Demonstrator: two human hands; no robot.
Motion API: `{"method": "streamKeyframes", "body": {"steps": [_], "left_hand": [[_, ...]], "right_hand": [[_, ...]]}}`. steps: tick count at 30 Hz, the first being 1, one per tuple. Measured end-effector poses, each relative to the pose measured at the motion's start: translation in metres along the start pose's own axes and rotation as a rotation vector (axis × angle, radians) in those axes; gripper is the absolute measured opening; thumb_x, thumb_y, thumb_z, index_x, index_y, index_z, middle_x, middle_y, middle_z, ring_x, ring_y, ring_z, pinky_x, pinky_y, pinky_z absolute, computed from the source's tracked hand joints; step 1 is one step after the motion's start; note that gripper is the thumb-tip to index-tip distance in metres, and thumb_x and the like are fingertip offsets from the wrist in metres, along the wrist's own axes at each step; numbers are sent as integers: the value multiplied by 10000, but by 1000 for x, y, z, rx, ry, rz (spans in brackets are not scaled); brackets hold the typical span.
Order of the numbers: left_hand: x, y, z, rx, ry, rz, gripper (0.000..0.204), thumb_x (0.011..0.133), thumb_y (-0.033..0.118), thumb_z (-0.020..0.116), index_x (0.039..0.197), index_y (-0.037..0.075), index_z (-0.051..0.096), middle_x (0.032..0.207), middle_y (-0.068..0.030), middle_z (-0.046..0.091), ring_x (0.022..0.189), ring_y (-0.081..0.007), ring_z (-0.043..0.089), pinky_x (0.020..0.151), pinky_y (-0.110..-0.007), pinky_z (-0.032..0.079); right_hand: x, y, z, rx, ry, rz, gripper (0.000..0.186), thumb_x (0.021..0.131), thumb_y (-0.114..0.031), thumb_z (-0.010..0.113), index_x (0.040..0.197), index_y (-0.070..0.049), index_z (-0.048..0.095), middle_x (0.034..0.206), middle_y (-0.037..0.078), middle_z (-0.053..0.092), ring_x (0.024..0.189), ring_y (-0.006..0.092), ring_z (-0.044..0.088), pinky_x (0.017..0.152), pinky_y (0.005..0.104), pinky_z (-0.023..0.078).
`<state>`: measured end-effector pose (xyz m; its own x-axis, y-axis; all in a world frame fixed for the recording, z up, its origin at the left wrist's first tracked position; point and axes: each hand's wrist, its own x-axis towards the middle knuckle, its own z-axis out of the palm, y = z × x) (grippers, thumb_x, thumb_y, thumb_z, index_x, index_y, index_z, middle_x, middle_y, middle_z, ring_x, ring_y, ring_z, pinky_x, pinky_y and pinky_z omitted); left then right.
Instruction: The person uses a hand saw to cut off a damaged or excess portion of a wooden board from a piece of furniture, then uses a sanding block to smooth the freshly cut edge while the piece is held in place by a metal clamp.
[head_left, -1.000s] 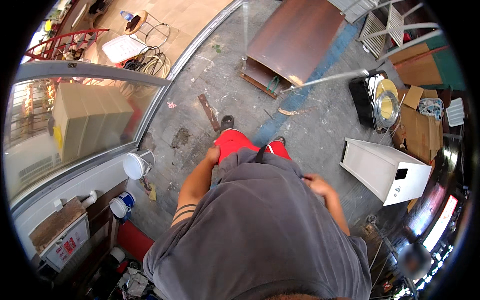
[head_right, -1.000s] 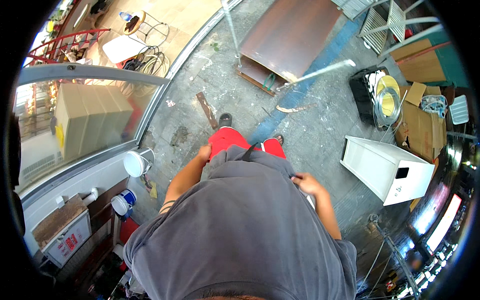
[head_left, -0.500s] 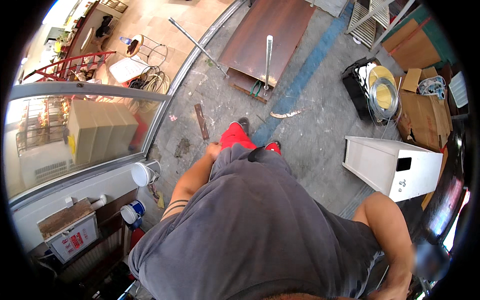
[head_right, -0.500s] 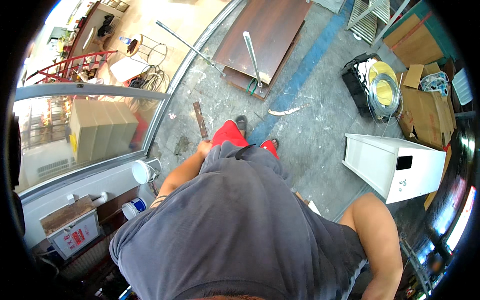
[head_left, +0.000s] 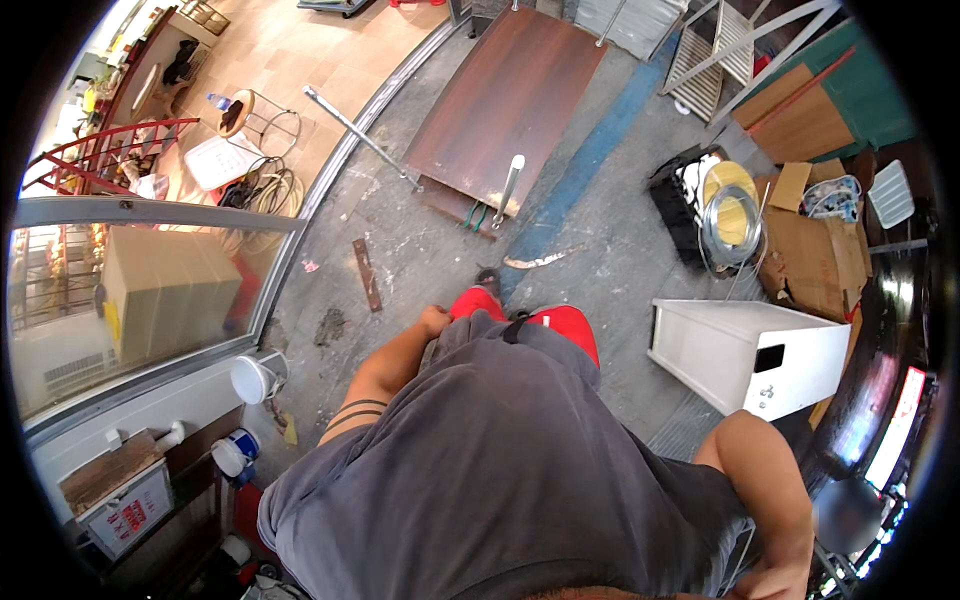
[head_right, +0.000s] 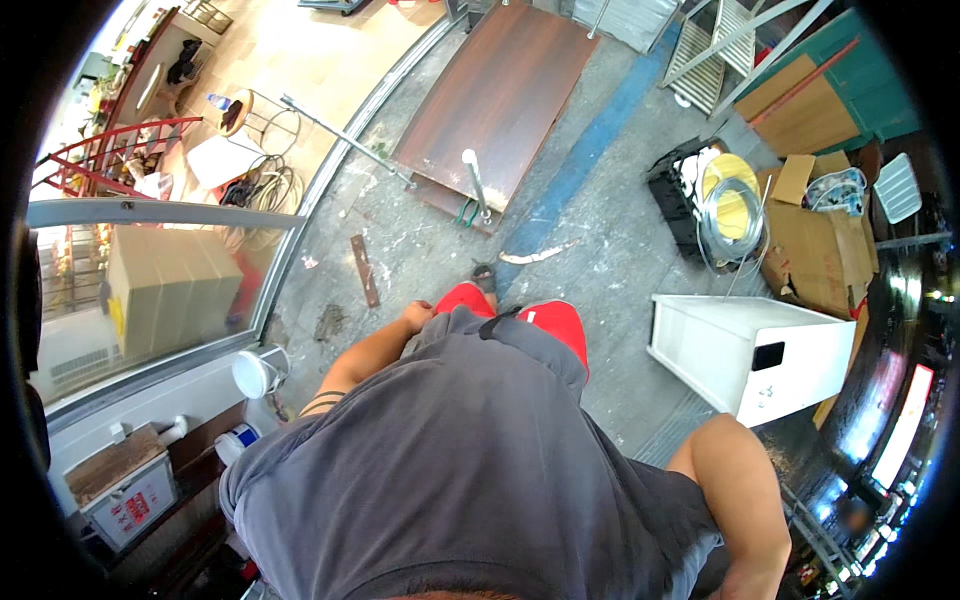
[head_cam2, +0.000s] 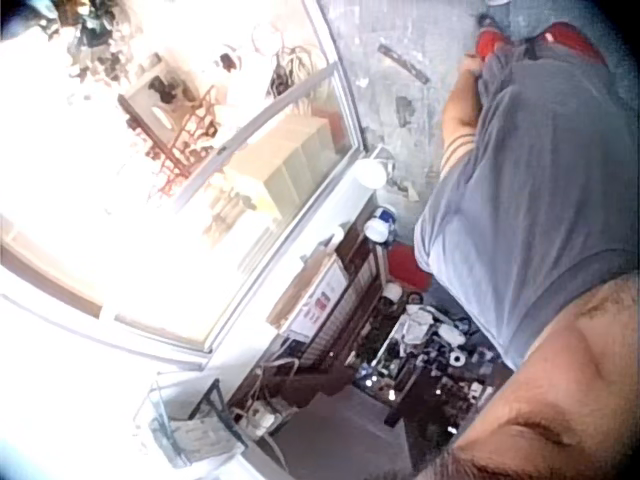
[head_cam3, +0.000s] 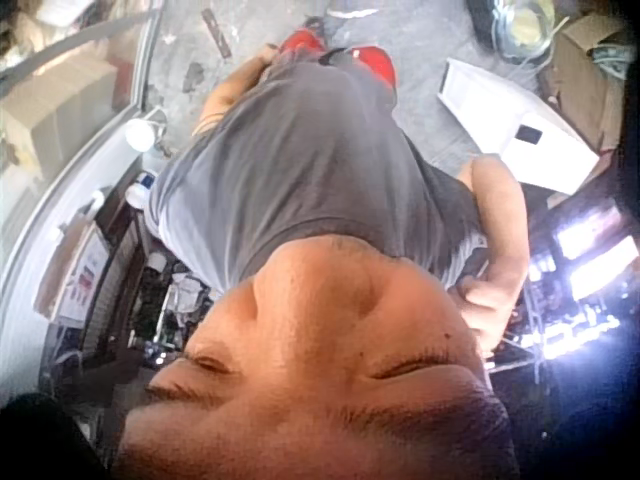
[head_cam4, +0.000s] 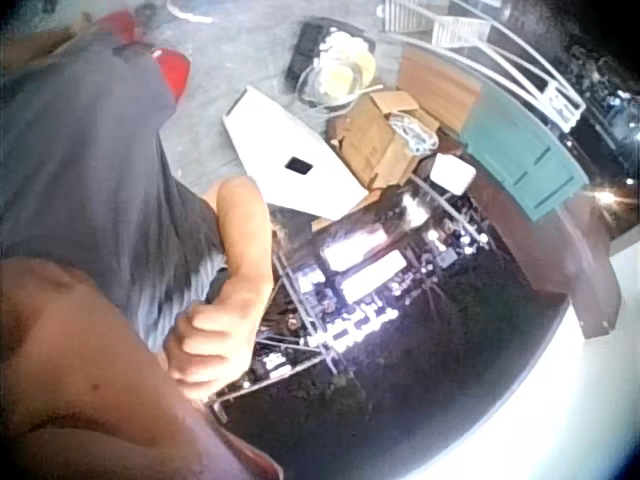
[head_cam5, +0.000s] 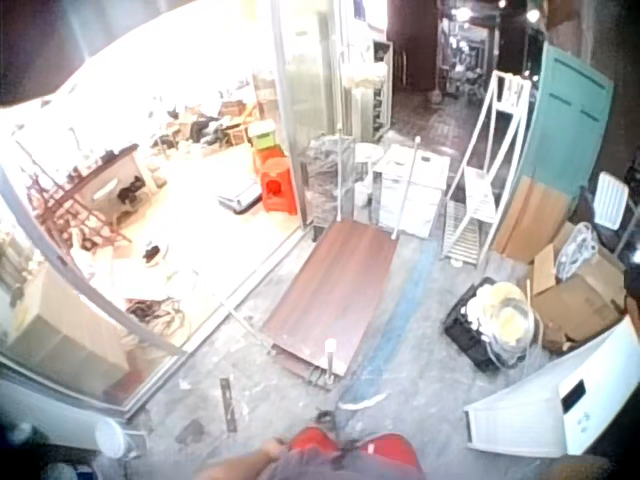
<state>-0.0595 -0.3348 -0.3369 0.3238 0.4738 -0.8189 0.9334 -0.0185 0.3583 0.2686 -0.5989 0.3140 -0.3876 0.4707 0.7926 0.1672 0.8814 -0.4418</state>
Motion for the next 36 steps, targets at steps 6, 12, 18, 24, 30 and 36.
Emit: {"method": "streamKeyframes", "body": {"steps": [6, 12, 18, 24, 30, 36], "left_hand": [[29, 64, -2, -184, 212, 107, 289, 858, 252, 626, 947, -8, 716, 924, -267, 703, 919, -391, 701, 827, -455, 541], [1, 32, 61, -594, 344, -153, 237, 851, 206, 661, 942, -9, 701, 912, -198, 735, 882, -338, 705, 801, -426, 544], [-32, 108, 200, -690, 319, -285, 698, 939, 494, 602, 1343, -74, 561, 1328, -263, 618, 1217, -361, 606, 1051, -422, 445], [-89, 104, 233, -1040, 268, -223, 560, 922, 413, 669, 1257, -33, 623, 1211, -239, 680, 1128, -338, 655, 950, -425, 499], [-145, 109, 192, -397, 451, -356, 421, 898, 357, 686, 1084, -21, 680, 1051, -265, 707, 1019, -385, 690, 876, -459, 534], [-151, -8, 192, -189, 333, -361, 411, 895, 361, 667, 1024, -26, 711, 1093, -276, 692, 1061, -417, 666, 900, -493, 526]], "right_hand": [[-87, 56, -39, -10, 146, 446, 123, 891, -187, 691, 871, -71, 656, 770, 65, 652, 655, 191, 640, 502, 329, 452], [-222, 195, -20, 189, -156, 1282, 389, 923, -233, 695, 1211, 22, 639, 1174, 201, 657, 1120, 362, 630, 986, 414, 484], [-440, 214, -1, 304, -625, 1762, 732, 977, -578, 521, 1357, 47, 557, 1421, 273, 520, 1340, 382, 497, 1102, 432, 397], [-515, 232, 9, 233, -763, 1771, 780, 958, -664, 470, 1360, -6, 583, 1406, 263, 547, 1317, 380, 520, 1091, 453, 392], [-529, 255, 41, 197, -892, 1938, 641, 949, -596, 531, 1065, -5, 749, 1110, 268, 705, 1116, 373, 660, 955, 461, 493], [-459, 256, 117, 65, -925, 1801, 536, 908, -493, 627, 1015, 18, 748, 1059, 297, 701, 1024, 425, 683, 882, 482, 531]]}}
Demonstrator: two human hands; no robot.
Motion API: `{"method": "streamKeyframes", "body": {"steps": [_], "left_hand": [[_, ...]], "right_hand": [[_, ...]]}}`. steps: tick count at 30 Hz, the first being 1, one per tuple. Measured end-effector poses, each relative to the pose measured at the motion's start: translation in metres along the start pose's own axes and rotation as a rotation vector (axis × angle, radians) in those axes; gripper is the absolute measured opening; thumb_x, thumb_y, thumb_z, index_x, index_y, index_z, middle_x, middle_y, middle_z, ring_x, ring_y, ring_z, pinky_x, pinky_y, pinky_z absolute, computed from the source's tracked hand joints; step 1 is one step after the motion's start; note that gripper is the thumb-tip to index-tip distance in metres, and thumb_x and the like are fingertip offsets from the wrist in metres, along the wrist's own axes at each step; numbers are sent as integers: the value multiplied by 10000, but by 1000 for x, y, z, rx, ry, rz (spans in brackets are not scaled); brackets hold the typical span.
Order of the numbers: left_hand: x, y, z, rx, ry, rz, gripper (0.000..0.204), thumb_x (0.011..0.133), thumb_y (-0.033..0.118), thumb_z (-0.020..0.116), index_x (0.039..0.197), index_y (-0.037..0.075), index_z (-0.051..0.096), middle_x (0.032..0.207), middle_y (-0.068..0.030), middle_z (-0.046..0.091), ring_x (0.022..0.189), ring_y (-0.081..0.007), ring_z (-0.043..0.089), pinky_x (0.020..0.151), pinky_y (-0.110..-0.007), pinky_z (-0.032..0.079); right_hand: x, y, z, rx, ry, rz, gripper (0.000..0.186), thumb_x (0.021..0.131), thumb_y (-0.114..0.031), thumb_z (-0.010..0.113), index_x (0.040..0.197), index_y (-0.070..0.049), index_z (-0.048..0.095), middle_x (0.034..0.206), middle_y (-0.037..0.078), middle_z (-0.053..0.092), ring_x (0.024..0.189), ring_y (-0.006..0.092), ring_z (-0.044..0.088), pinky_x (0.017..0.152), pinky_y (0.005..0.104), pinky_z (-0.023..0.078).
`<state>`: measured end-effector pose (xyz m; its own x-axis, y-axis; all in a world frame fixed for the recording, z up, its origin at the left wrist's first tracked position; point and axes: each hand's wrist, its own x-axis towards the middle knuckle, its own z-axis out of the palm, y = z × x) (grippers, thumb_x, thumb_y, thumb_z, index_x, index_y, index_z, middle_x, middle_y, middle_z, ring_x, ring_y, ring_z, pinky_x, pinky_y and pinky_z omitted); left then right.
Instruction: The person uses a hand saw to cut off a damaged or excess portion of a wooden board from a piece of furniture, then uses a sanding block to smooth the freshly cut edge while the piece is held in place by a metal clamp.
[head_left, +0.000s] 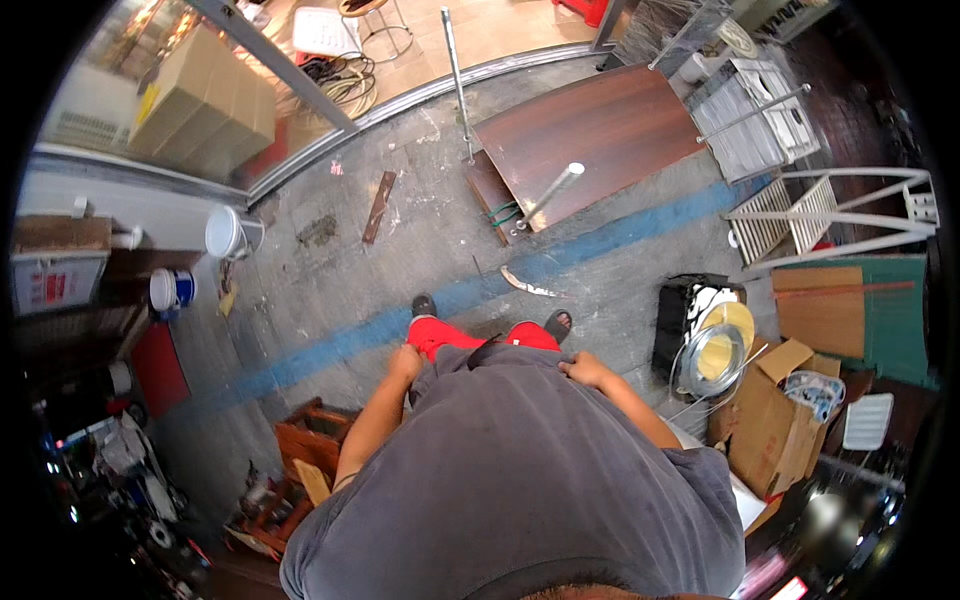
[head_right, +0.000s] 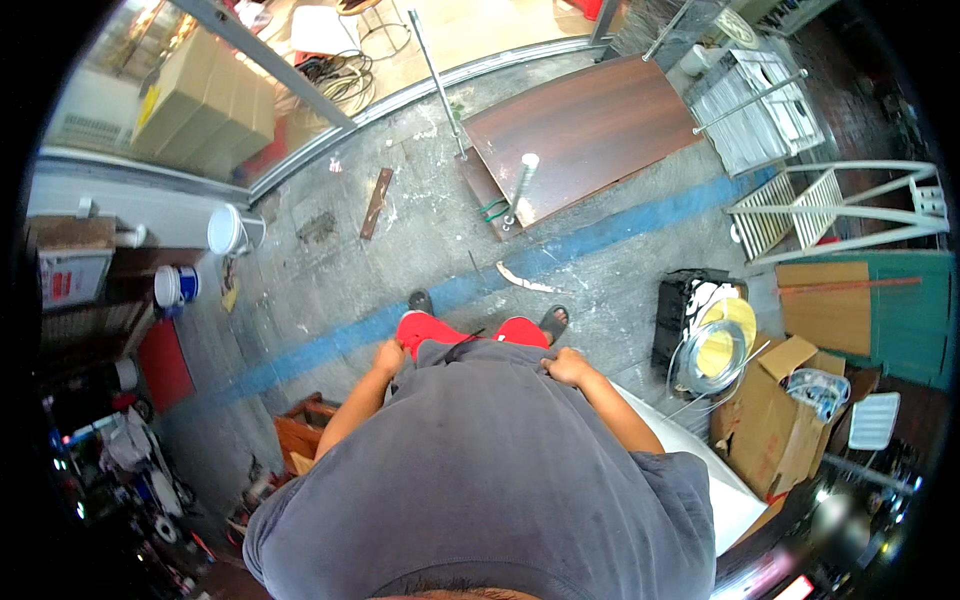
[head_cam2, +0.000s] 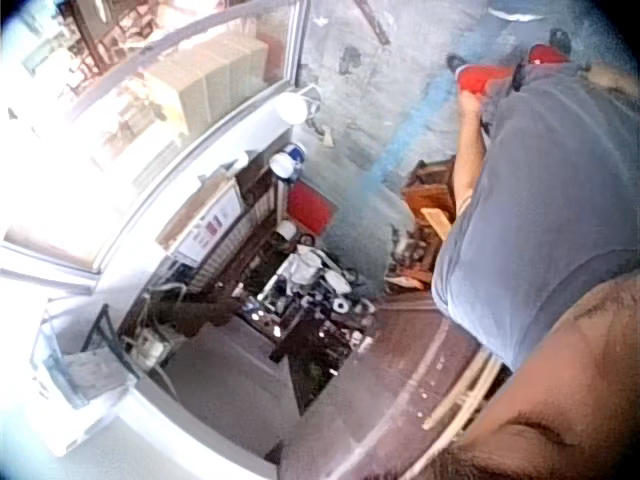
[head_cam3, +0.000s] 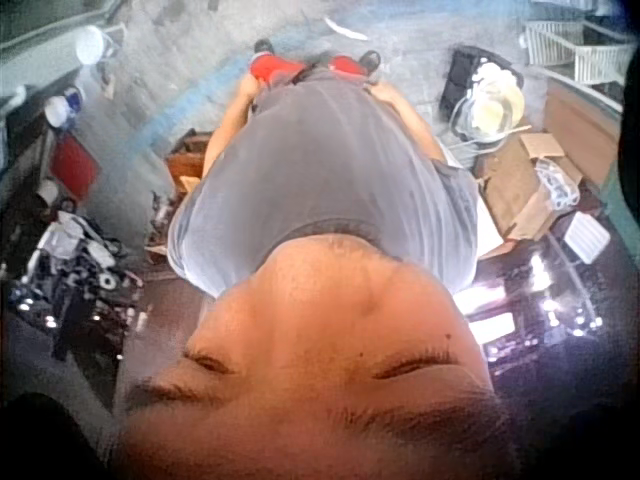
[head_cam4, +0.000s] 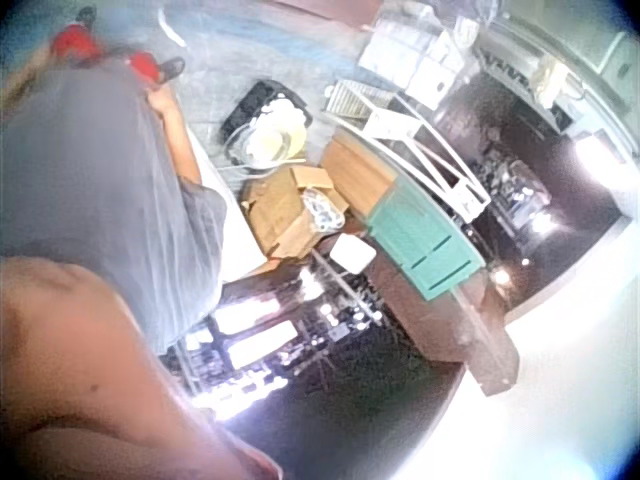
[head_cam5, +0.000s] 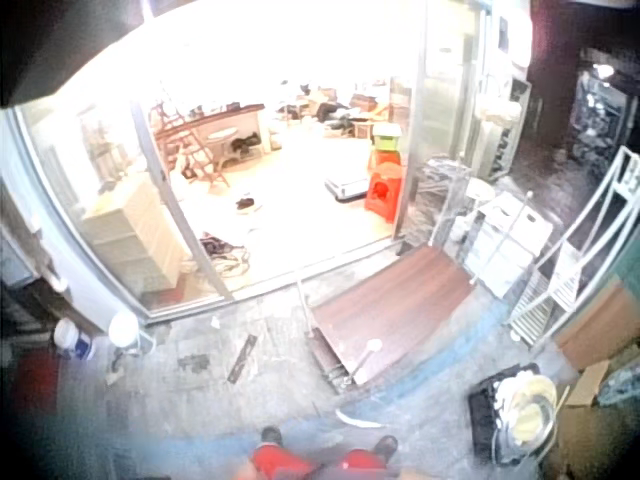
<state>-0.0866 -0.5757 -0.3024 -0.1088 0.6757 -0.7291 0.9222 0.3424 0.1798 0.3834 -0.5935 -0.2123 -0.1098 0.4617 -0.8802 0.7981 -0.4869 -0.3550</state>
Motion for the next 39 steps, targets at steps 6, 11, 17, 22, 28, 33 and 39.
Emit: {"method": "streamKeyframes", "body": {"steps": [6, 11, 17, 22, 28, 33, 39], "left_hand": [[37, -87, -78, 136, -122, 307, 405, 876, 353, 693, 978, -38, 725, 1034, -291, 696, 1017, -424, 675, 874, -499, 530], [33, -75, -156, 62, -306, 352, 317, 877, 295, 674, 934, -12, 725, 962, -264, 703, 972, -411, 681, 848, -487, 532], [64, -80, -187, 30, -411, 654, 271, 892, 220, 631, 812, -39, 646, 733, -229, 648, 697, -380, 643, 643, -473, 478], [19, 0, -292, 61, -689, 543, 255, 936, 203, 608, 812, -16, 646, 651, -102, 587, 637, -191, 570, 585, -387, 453], [17, 67, -374, 334, -827, 656, 197, 954, 173, 596, 912, -5, 671, 765, -118, 662, 706, -192, 604, 660, -377, 484], [120, 101, -400, 597, -870, 966, 208, 934, 168, 569, 956, -10, 674, 902, -226, 690, 815, -344, 659, 741, -433, 499], [210, 156, -452, 949, -885, 1153, 313, 925, 268, 555, 992, -9, 686, 988, -266, 690, 971, -437, 662, 842, -513, 508]], "right_hand": [[3, -112, 81, -14, 292, 38, 359, 886, -307, 673, 998, 31, 721, 1026, 302, 695, 1036, 452, 662, 901, 517, 523], [-24, -172, 115, 152, 557, 152, 350, 919, -287, 639, 1031, 43, 670, 1042, 294, 688, 1020, 450, 656, 901, 509, 508], [-60, -211, 107, 597, 281, 136, 479, 969, -428, 591, 1061, 30, 697, 931, 213, 724, 909, 324, 701, 817, 440, 515], [-22, -201, 128, 584, 223, 26, 602, 913, -574, 631, 1062, 0, 734, 925, 195, 742, 913, 300, 720, 818, 407, 535], [7, -226, 139, 637, 227, 4, 658, 867, -662, 637, 1020, -34, 759, 889, 159, 749, 881, 284, 723, 794, 400, 538], [35, -275, 137, 930, 364, 37, 660, 862, -666, 637, 988, -29, 755, 878, 171, 741, 868, 286, 721, 784, 410, 536], [68, -392, 126, 962, 424, 271, 667, 865, -651, 628, 953, 2, 728, 933, 233, 723, 924, 373, 703, 822, 445, 533]]}}
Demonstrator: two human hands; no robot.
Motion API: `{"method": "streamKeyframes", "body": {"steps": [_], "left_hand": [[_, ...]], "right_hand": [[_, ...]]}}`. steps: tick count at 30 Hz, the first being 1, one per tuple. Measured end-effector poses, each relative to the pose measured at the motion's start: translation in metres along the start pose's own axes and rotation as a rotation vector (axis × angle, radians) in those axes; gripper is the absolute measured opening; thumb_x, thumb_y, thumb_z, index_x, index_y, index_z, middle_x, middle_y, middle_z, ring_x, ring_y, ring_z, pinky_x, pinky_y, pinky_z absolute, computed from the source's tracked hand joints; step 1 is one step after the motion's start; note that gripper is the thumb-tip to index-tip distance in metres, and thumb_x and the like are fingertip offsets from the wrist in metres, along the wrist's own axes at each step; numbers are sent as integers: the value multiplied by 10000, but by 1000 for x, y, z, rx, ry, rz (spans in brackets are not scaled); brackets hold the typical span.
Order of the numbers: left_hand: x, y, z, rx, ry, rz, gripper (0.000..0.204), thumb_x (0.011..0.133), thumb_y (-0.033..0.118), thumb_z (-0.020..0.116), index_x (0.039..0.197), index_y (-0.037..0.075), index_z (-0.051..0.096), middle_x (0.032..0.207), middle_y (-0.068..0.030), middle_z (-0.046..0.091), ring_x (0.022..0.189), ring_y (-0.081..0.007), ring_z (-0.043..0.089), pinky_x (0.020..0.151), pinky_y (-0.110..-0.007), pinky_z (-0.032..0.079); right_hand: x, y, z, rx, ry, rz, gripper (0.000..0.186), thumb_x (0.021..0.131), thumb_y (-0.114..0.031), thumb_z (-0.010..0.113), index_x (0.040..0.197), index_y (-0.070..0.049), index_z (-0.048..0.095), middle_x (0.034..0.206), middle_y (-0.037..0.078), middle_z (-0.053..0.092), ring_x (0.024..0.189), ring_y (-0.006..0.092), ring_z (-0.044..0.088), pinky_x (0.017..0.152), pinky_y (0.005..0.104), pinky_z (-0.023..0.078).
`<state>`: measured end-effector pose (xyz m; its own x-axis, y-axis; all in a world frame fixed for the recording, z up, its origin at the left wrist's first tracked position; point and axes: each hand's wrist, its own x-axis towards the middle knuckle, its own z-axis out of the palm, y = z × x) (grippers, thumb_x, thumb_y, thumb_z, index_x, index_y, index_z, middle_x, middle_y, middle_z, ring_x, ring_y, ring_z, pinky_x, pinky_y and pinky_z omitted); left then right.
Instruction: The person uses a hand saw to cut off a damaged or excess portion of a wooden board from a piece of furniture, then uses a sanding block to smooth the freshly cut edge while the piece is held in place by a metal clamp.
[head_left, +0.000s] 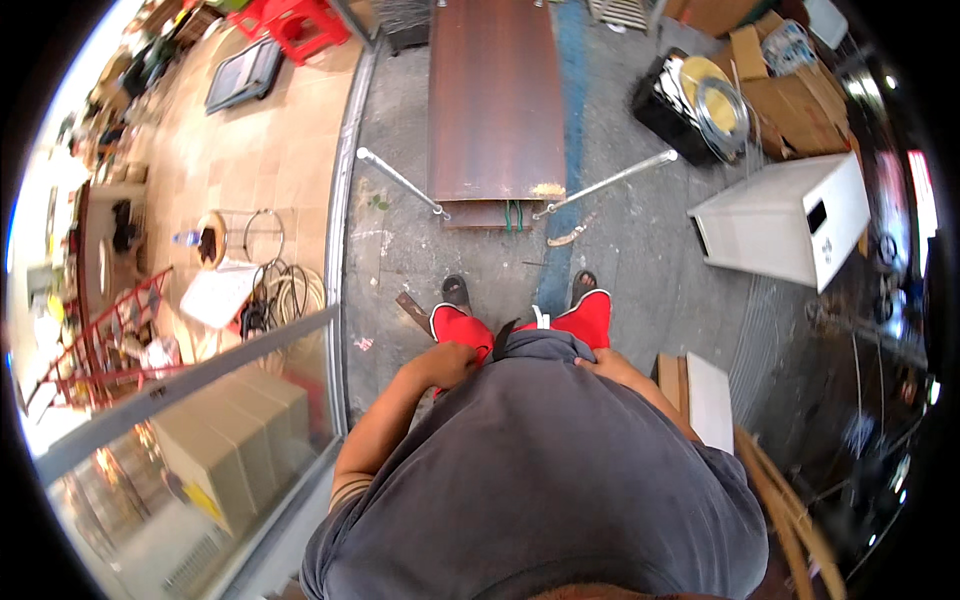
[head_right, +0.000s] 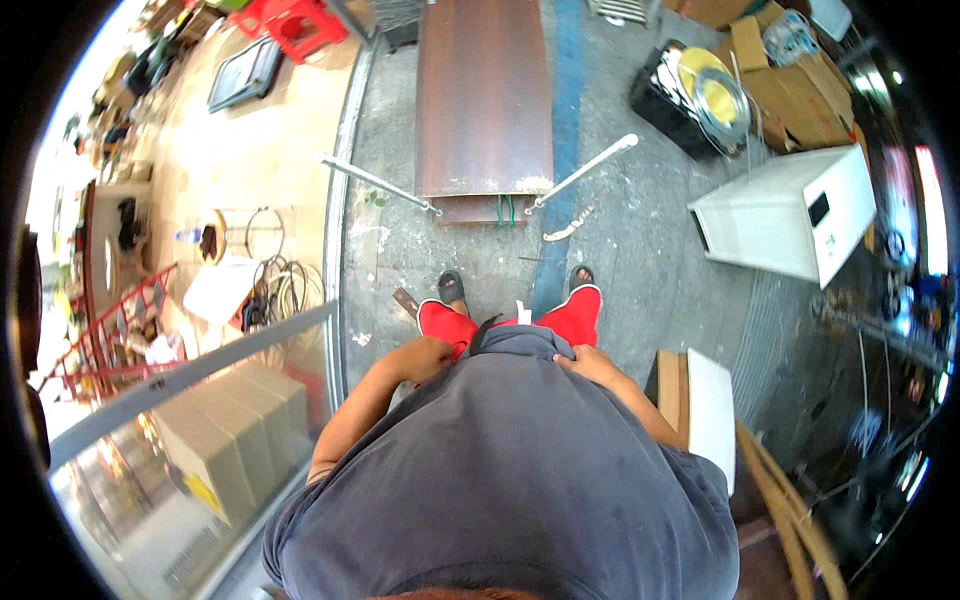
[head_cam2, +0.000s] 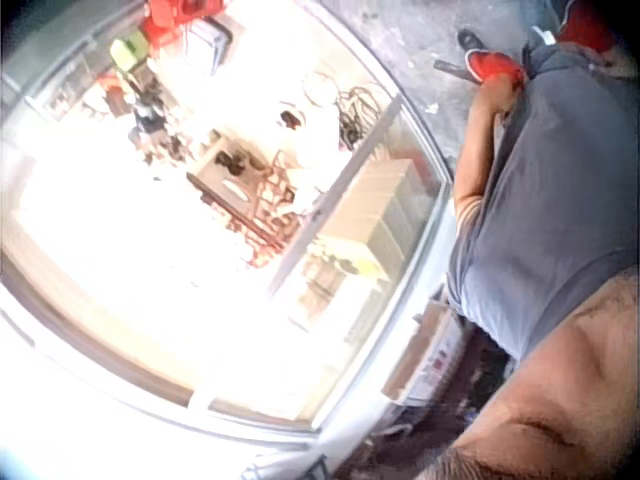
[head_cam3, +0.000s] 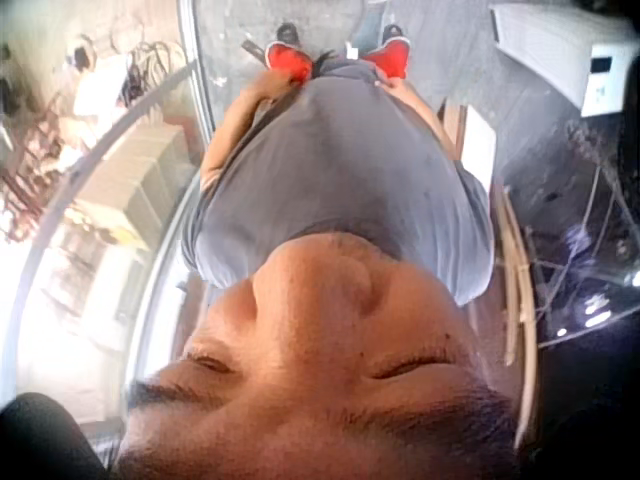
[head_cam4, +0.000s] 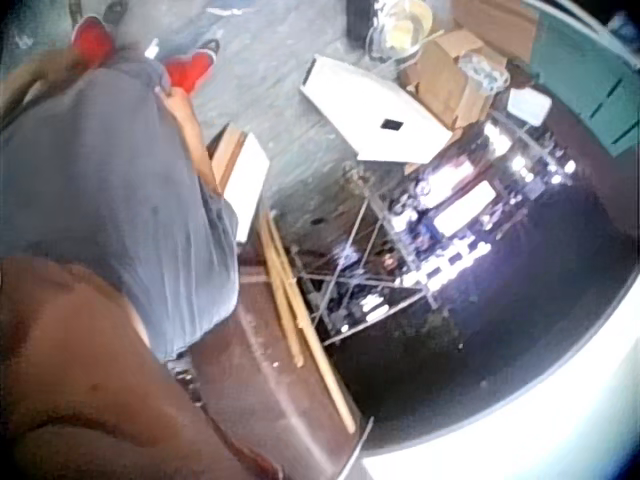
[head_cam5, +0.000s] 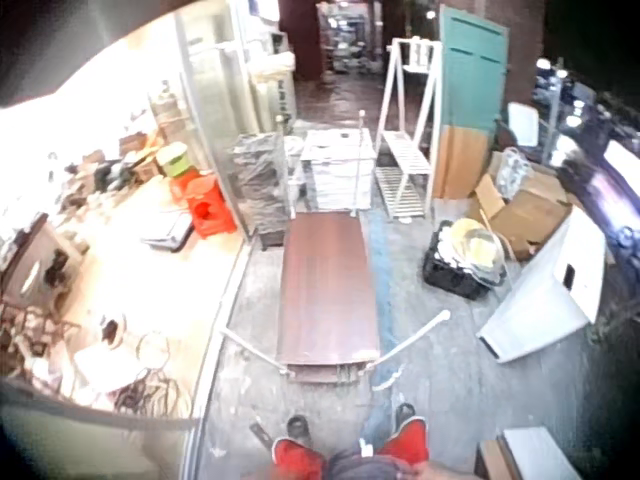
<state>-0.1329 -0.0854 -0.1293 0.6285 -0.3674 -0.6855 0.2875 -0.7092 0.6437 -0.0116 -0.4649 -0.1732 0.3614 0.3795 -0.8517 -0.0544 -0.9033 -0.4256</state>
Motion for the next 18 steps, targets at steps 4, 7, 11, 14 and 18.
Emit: {"method": "streamKeyframes", "body": {"steps": [4, 7, 11, 14, 18], "left_hand": [[-17, -23, -30, -1, -66, 75, 329, 939, 291, 551, 1021, 1, 684, 1031, -267, 684, 1008, -429, 655, 855, -510, 507], [-25, -25, -47, 79, -136, 63, 343, 944, 312, 548, 1030, 8, 679, 1047, -271, 678, 1028, -428, 646, 860, -508, 504], [-14, -52, -39, -36, 115, 65, 240, 914, 248, 648, 986, 20, 662, 899, -193, 680, 820, -322, 661, 734, -426, 512], [1, -79, -46, -208, 535, -68, 185, 887, 179, 722, 897, 22, 625, 762, -98, 643, 672, -191, 611, 622, -341, 495], [12, -105, -111, -485, 902, -128, 208, 869, 142, 751, 925, 43, 577, 753, -19, 600, 654, -110, 573, 598, -276, 481]], "right_hand": [[-21, -31, 47, 32, 64, 62, 661, 875, -627, 620, 1005, 15, 712, 1012, 264, 707, 986, 403, 685, 848, 470, 525], [-36, -51, 60, 70, 20, 80, 639, 886, -602, 619, 1023, 16, 707, 1042, 267, 702, 1014, 403, 676, 863, 472, 519], [-49, -80, 53, 86, 29, 51, 562, 896, -532, 652, 998, 18, 699, 1049, 256, 701, 1014, 404, 670, 860, 474, 519], [-26, -65, 47, 231, 193, -26, 504, 901, -467, 682, 1048, 15, 673, 1046, 246, 699, 988, 398, 674, 844, 468, 525], [6, -78, -7, 293, 580, -31, 494, 906, -401, 697, 1181, 1, 617, 1036, 211, 708, 968, 361, 684, 839, 446, 531]]}}
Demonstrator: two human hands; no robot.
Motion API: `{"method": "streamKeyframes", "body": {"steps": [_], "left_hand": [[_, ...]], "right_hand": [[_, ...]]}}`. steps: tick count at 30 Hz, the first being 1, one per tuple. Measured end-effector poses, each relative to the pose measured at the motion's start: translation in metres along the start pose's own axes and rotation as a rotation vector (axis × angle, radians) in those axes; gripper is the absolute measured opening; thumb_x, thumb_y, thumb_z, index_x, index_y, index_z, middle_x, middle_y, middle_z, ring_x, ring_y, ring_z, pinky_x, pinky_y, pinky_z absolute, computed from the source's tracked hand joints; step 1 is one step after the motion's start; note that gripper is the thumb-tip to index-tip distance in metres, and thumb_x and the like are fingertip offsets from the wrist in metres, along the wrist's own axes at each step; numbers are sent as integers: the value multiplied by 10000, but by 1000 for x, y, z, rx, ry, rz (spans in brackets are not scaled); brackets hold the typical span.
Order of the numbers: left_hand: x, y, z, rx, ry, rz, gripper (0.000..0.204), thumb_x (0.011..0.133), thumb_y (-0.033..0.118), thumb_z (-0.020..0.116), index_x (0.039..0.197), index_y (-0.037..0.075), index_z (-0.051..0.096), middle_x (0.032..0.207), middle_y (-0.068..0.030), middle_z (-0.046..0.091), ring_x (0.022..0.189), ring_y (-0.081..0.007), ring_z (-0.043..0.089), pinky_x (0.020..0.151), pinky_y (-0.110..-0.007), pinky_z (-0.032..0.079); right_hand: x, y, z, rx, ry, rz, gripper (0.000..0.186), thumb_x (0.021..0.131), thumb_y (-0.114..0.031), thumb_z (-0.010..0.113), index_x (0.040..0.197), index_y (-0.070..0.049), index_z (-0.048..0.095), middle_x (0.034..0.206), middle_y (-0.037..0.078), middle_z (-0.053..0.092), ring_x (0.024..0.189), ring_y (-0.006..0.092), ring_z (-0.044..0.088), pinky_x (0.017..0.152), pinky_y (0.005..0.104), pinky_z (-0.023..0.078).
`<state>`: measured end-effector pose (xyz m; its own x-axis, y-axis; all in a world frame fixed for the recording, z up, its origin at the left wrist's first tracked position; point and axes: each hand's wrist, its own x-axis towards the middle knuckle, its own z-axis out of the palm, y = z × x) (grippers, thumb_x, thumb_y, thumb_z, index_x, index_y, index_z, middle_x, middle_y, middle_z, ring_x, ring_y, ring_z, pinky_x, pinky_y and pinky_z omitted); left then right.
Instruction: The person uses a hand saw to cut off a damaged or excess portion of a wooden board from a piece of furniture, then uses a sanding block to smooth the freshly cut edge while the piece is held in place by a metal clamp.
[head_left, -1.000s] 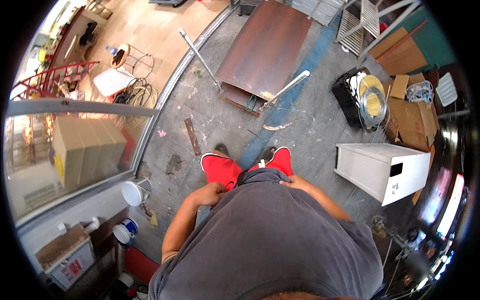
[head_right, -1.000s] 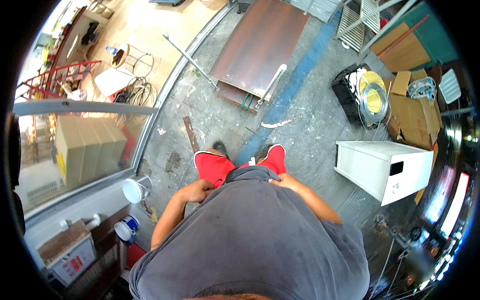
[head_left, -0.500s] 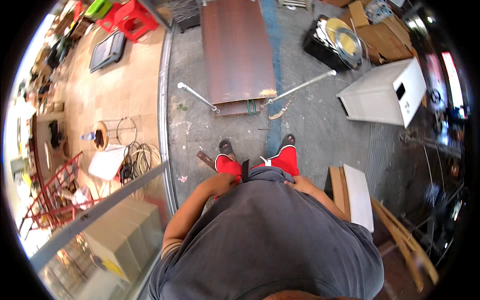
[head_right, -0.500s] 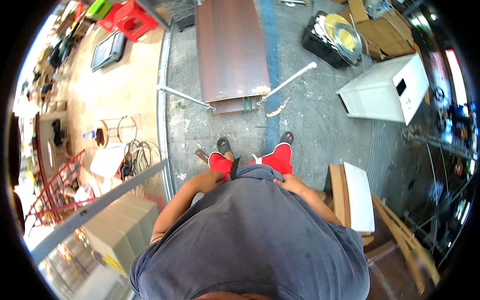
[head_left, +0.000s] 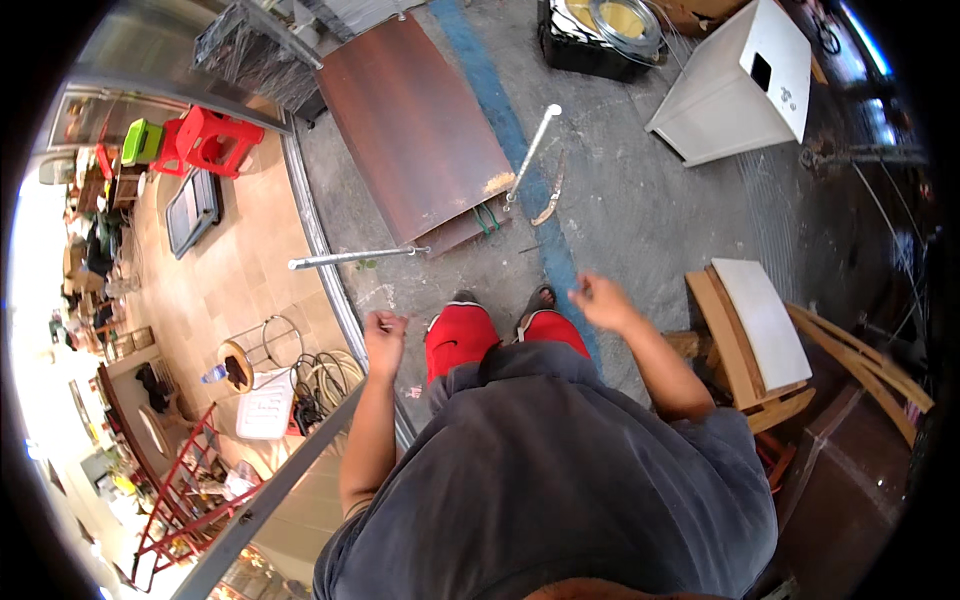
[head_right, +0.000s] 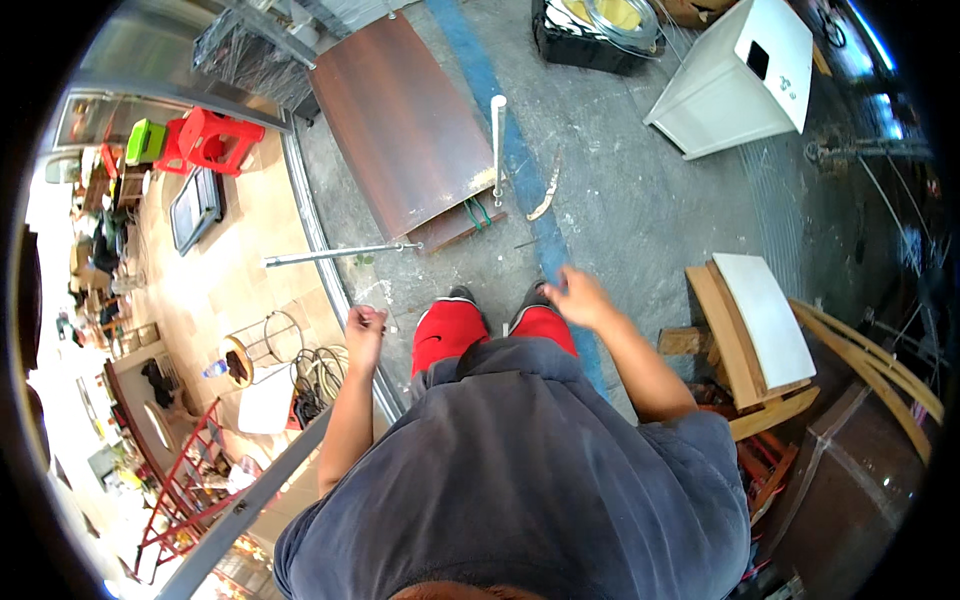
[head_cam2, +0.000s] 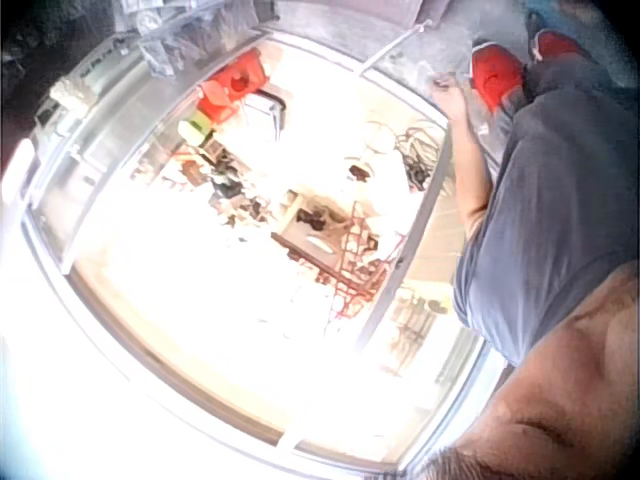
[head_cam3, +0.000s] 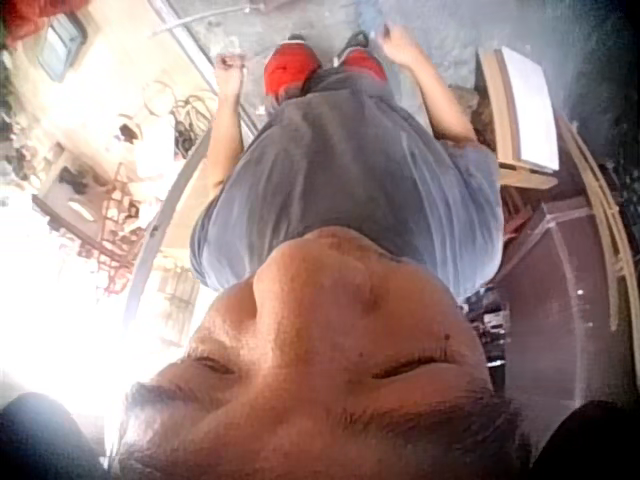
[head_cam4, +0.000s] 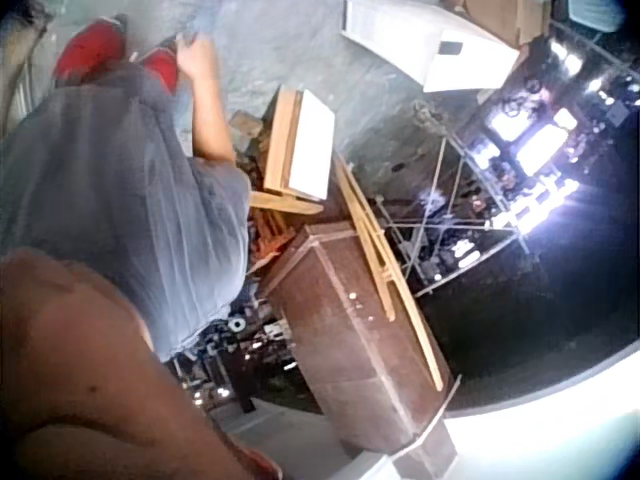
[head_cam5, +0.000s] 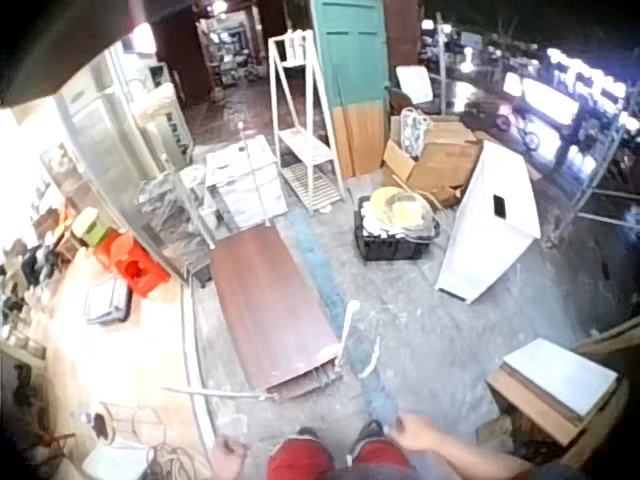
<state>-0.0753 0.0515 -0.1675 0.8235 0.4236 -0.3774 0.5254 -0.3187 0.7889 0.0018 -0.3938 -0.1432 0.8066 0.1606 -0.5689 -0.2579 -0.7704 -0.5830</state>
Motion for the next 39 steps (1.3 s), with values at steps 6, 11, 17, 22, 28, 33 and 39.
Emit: {"method": "streamKeyframes", "body": {"steps": [6, 11, 17, 22, 28, 33, 39], "left_hand": [[53, 22, -33, 42, -230, -60, 220, 849, 113, 748, 979, 20, 598, 791, -35, 627, 685, -127, 595, 637, -281, 499], [109, 0, -48, 224, -553, 70, 166, 858, 116, 737, 941, 7, 642, 809, -64, 669, 751, -145, 645, 696, -298, 521], [175, -50, -122, 594, -869, 356, 256, 852, 254, 744, 945, 39, 641, 839, -160, 692, 803, -319, 689, 742, -400, 536], [225, -51, -197, 757, -996, 385, 275, 848, 272, 747, 911, 28, 637, 852, -190, 702, 838, -331, 706, 752, -409, 542], [287, -62, -215, 749, -1050, 383, 213, 878, 201, 712, 883, 7, 625, 759, -107, 674, 702, -226, 674, 659, -368, 526], [333, -124, -201, 185, -870, -198, 146, 933, 164, 638, 896, 24, 647, 740, -64, 651, 638, -160, 640, 574, -298, 521], [338, -185, -244, 401, -795, -171, 127, 919, 118, 585, 879, 28, 665, 721, -58, 661, 621, -138, 618, 538, -298, 486]], "right_hand": [[35, -54, -11, 333, 230, -8, 375, 910, -323, 699, 1109, -7, 663, 1001, 157, 729, 891, 282, 712, 802, 394, 556], [21, -56, 57, 295, 238, 116, 357, 901, -320, 704, 1055, 1, 679, 970, 167, 730, 891, 314, 713, 813, 400, 553], [-21, -122, 194, 215, 209, 469, 423, 893, -347, 676, 1101, 20, 688, 1024, 226, 720, 1008, 374, 693, 878, 437, 541], [-50, -220, 313, 235, 115, 492, 587, 910, -460, 643, 1308, -28, 624, 1314, 236, 622, 1246, 377, 581, 1054, 437, 453], [-41, -260, 403, 578, 34, 587, 830, 934, -666, 495, 1549, -122, 374, 1626, 249, 228, 1528, 385, 170, 1230, 467, 192], [-33, -283, 399, 708, -94, 596, 916, 922, -715, 465, 1594, -125, 267, 1659, 253, 90, 1550, 387, 41, 1239, 497, 121], [-5, -266, 421, 715, -93, 619, 926, 936, -712, 417, 1579, -61, 278, 1652, 188, 211, 1543, 355, 136, 1249, 448, 137]]}}
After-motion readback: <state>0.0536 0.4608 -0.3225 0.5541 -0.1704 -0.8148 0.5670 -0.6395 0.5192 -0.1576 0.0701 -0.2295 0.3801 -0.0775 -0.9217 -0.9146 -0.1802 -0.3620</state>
